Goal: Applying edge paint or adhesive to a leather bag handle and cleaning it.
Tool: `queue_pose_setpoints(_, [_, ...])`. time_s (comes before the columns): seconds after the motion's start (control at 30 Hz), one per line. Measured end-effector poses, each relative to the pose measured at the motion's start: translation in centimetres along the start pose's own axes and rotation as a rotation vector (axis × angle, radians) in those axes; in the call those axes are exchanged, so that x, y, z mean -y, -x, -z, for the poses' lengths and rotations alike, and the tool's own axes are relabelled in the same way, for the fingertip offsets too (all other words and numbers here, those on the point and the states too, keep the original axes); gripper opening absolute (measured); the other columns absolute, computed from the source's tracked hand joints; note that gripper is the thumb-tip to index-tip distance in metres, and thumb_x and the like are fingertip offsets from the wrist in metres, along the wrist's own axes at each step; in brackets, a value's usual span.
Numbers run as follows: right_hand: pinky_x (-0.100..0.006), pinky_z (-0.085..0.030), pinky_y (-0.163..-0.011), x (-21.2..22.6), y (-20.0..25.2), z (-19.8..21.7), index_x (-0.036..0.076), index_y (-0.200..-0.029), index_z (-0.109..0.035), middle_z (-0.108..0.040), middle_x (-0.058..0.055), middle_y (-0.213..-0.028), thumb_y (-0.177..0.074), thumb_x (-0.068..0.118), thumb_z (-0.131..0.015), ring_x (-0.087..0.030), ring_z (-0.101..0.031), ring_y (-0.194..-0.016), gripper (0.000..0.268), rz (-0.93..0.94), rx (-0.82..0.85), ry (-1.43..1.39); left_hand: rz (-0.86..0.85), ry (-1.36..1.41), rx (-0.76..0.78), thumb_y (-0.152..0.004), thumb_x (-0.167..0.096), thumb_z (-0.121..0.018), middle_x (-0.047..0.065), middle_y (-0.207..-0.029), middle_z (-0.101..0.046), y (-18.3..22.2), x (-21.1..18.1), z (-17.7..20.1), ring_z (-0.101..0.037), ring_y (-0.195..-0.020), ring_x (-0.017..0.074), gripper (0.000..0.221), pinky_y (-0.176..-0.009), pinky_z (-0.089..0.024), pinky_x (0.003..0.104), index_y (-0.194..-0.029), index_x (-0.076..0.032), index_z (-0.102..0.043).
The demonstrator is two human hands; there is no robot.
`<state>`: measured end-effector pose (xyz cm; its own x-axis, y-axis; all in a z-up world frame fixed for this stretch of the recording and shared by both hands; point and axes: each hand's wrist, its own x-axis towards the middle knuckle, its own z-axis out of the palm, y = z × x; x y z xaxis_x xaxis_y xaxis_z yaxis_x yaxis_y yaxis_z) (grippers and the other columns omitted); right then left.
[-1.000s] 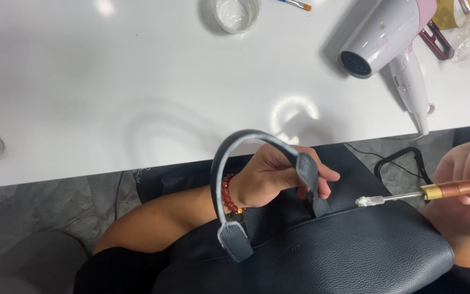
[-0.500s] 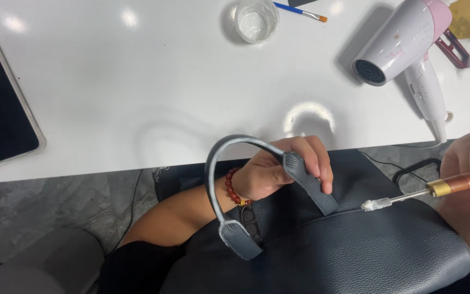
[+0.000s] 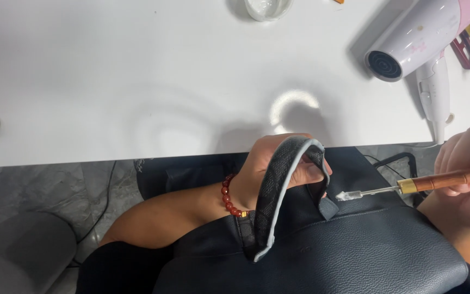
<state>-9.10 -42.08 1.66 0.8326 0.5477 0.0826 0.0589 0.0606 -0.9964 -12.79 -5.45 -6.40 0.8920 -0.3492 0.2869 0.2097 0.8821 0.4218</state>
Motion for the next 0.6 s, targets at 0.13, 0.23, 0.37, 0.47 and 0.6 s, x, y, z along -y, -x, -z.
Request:
queue_pose_setpoints(0.13, [-0.018,-0.047,-0.039,0.5,-0.9,-2.8,0.018,-0.111,-0.063,-0.059,0.002,-0.072,-0.105,0.023,-0.055,-0.006,-0.052,-0.049,0.012,-0.001,-0.171,0.083,0.017,-0.104,-0.042,-0.105,-0.014,-0.072,0.008,-0.095,-0.074,0.3,-0.2,0.0,-0.072,-0.083,0.0142,0.015,-0.075,-0.062,0.028,-0.107,0.0,-0.071])
queue_pose_setpoints(0.23, [-0.019,-0.044,-0.038,-0.4,-0.2,-1.5,0.017,-0.112,-0.064,-0.059,0.002,-0.069,-0.107,0.025,-0.052,-0.006,-0.052,-0.05,0.015,0.024,-0.181,0.061,-0.03,-0.278,-0.047,-0.106,-0.016,-0.072,0.006,-0.093,-0.074,0.3,-0.4,0.0,-0.07,-0.08,0.0099,0.015,-0.072,-0.059,0.023,-0.103,-0.002,-0.072])
queue_pose_setpoints(0.37, [-0.023,-0.044,-0.032,-1.3,-3.2,0.6,0.007,-0.116,-0.061,-0.059,-0.004,-0.066,-0.106,0.018,-0.053,-0.01,-0.055,-0.046,0.017,-0.065,0.118,-0.357,-0.025,-0.296,-0.052,-0.106,-0.016,-0.072,0.004,-0.092,-0.073,0.3,-0.7,-0.1,-0.069,-0.078,0.0079,0.013,-0.071,-0.057,0.022,-0.103,-0.003,-0.072])
queue_pose_setpoints(0.47, [-0.022,-0.044,-0.03,-1.2,-1.6,-1.0,0.004,-0.118,-0.06,-0.059,-0.004,-0.063,-0.106,0.015,-0.054,-0.009,-0.057,-0.041,0.018,-0.059,0.096,-0.454,-0.013,-0.255,-0.063,-0.105,-0.016,-0.072,0.003,-0.089,-0.072,0.3,-0.6,-0.1,-0.067,-0.073,0.006,0.014,-0.066,-0.056,0.02,-0.101,-0.003,-0.071])
queue_pose_setpoints(0.6, [-0.018,-0.045,-0.029,0.2,-3.4,-3.7,0.006,-0.112,-0.063,-0.061,-0.004,-0.062,-0.104,0.017,-0.057,-0.007,-0.058,-0.041,0.015,-0.07,-0.137,-0.328,-0.052,-0.31,-0.062,-0.105,-0.016,-0.073,0.002,-0.084,-0.07,0.4,-0.7,-0.2,-0.064,-0.068,0.0041,0.014,-0.061,-0.051,0.019,-0.099,-0.003,-0.07])
